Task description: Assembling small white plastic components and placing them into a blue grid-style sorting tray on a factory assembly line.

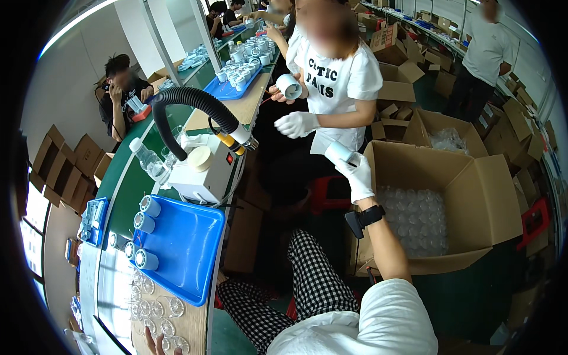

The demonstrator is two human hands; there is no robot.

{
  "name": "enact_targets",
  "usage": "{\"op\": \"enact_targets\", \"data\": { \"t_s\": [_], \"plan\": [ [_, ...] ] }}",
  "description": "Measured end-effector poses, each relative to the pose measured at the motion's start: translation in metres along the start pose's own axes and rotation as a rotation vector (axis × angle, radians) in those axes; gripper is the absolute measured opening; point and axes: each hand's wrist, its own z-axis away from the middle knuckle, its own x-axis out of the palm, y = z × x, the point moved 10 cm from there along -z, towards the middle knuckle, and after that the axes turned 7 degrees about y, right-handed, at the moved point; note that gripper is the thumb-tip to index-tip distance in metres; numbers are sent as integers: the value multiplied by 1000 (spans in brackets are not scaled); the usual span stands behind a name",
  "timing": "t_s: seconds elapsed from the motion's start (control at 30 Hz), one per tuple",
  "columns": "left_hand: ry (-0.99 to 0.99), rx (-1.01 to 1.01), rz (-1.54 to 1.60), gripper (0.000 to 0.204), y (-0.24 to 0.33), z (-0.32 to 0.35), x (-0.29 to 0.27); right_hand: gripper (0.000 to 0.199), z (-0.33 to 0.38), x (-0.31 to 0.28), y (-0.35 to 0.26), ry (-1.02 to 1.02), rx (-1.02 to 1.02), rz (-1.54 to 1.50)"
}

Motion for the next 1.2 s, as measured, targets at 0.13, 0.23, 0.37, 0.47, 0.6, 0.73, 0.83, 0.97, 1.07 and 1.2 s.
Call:
{"op": "enact_targets", "data": {
  "t_s": [0.13, 0.23, 0.37, 0.47, 0.6, 0.73, 0.83, 0.97, 1.07, 1.2],
  "plan": [
    [-18, -46, -4, 39, -6, 2, 4, 40, -2, -4, 1, 0, 15, -6],
    [-108, 283, -43, 38, 25, 3, 12, 42, -4, -5, -2, 2, 32, -3],
    [37, -19, -42, 37, -11, 1, 1, 55, 3, 18, 6, -33, 62, -111],
    [-66, 24, -83, 57, -42, 0, 4, 42, -19, -6, 34, -88, 270, -487],
    [0, 147, -208, 60, -17, -32, -7, 43, -3, 2, -8, -27, 46, -187],
    [833, 312, -626, 73, 9, -55, -122, 39, 13, 12, -14, -73, 210, -265],
    [216, 347, -568, 72, 6, -99, -73, 32, 41, 29, -43, -219, 4, 113],
    [-335, 444, -558, 69, 24, -133, 6, 24, 91, 72, -59, -442, -89, 276],
    [-366, 476, -483, 68, 8, -201, 47, 23, 139, 107, -49, -594, -89, 315],
    [-444, 298, -567, 57, -36, -279, 112, 23, 192, 129, -38, -776, -89, 427]
  ]
}}
